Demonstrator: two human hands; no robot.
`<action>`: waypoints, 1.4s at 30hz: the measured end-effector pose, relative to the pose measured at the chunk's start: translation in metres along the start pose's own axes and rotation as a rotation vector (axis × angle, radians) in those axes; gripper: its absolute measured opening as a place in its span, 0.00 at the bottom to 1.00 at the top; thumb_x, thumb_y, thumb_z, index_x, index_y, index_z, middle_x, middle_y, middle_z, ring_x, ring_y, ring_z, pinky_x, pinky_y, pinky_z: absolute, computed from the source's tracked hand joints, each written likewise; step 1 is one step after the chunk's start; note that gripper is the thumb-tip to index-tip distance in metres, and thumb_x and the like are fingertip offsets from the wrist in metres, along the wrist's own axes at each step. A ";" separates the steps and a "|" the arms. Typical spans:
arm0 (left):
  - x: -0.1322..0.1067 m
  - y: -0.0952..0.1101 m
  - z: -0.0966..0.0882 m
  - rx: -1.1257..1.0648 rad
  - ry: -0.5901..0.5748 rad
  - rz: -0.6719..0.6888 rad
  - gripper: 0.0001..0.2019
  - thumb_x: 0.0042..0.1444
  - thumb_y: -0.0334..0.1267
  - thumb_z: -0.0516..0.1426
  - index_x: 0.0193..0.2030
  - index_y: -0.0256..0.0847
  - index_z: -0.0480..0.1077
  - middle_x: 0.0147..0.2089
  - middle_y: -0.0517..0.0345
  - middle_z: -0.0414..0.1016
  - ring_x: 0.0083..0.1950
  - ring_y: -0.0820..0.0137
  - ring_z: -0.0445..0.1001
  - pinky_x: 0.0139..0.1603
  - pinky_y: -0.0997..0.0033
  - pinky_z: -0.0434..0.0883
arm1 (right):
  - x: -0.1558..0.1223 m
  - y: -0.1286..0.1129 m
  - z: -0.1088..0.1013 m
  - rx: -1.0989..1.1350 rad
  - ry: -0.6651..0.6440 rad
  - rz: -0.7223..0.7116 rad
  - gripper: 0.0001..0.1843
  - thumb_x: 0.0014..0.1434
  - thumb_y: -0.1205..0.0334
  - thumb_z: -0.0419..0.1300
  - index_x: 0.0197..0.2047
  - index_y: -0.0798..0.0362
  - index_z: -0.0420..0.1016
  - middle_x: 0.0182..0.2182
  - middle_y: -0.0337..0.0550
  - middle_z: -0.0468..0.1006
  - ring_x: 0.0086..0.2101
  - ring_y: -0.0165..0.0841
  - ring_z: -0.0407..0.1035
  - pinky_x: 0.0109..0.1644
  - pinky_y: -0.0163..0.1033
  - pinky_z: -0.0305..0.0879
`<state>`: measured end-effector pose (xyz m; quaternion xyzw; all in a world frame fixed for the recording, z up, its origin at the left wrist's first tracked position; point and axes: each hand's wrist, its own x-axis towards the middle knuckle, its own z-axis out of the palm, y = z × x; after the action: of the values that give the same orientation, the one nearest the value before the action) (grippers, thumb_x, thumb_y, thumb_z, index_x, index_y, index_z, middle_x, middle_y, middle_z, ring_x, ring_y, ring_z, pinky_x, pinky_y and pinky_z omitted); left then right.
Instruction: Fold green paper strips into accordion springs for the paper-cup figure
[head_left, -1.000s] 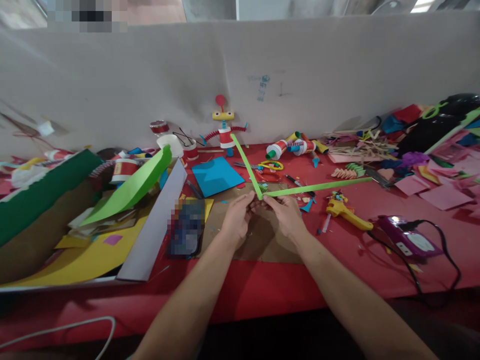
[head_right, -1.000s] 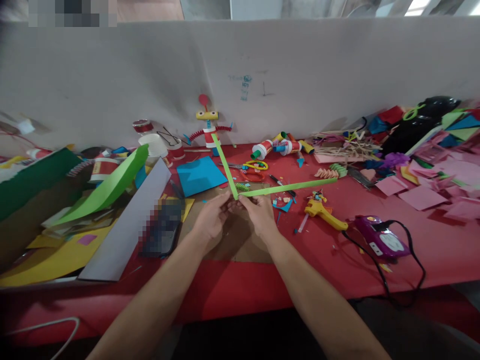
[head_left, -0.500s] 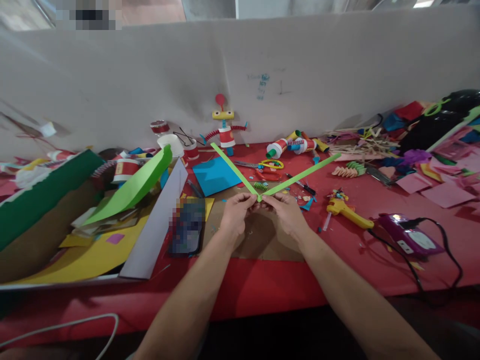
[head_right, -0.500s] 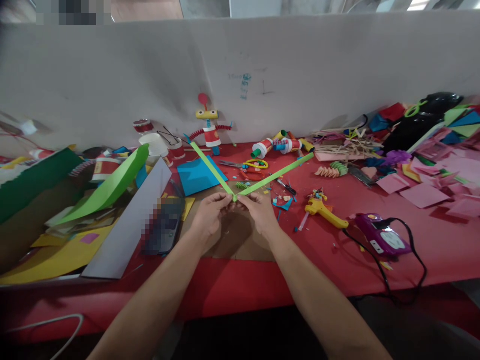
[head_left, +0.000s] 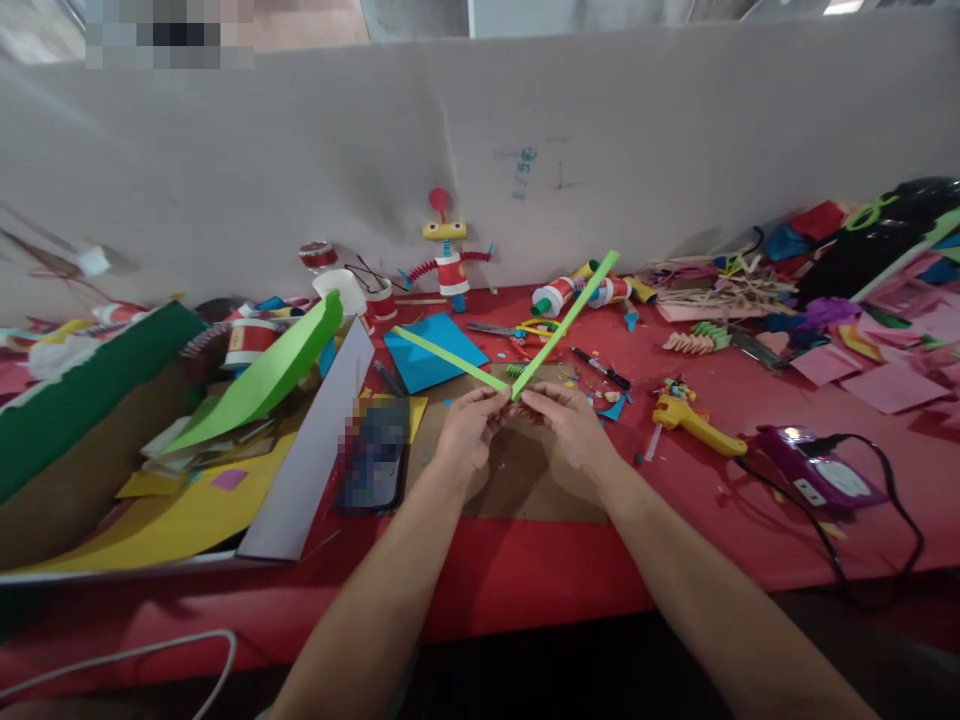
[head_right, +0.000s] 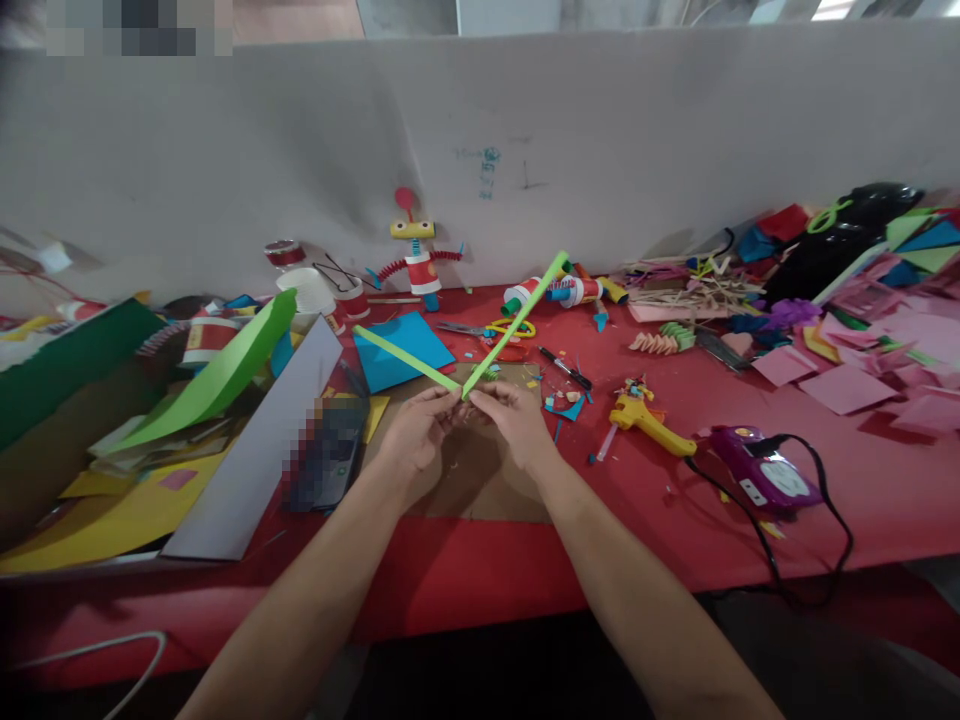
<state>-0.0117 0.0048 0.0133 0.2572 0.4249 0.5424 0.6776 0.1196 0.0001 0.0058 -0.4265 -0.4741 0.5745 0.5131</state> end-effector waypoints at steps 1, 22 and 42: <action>0.000 0.000 0.000 -0.008 0.004 0.002 0.06 0.39 0.30 0.63 0.24 0.34 0.70 0.25 0.60 0.71 0.27 0.78 0.71 0.34 0.77 0.68 | 0.000 0.001 0.000 -0.051 0.009 -0.032 0.11 0.46 0.55 0.63 0.31 0.53 0.76 0.26 0.39 0.76 0.27 0.29 0.68 0.34 0.36 0.62; -0.007 -0.012 0.010 0.038 0.048 0.195 0.09 0.37 0.33 0.64 0.25 0.35 0.68 0.24 0.60 0.72 0.27 0.76 0.71 0.34 0.74 0.67 | -0.001 0.007 0.001 -0.188 0.103 -0.170 0.12 0.48 0.54 0.61 0.33 0.52 0.78 0.29 0.41 0.78 0.30 0.33 0.70 0.36 0.39 0.64; -0.005 -0.003 0.003 0.160 -0.006 0.118 0.09 0.38 0.32 0.64 0.27 0.36 0.69 0.25 0.60 0.72 0.26 0.75 0.70 0.32 0.73 0.67 | 0.000 0.000 -0.004 -0.041 0.047 -0.002 0.11 0.46 0.55 0.63 0.28 0.54 0.77 0.23 0.39 0.75 0.25 0.29 0.67 0.32 0.36 0.63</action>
<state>-0.0082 -0.0009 0.0141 0.3367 0.4490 0.5448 0.6230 0.1235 0.0011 0.0046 -0.4500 -0.4740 0.5539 0.5158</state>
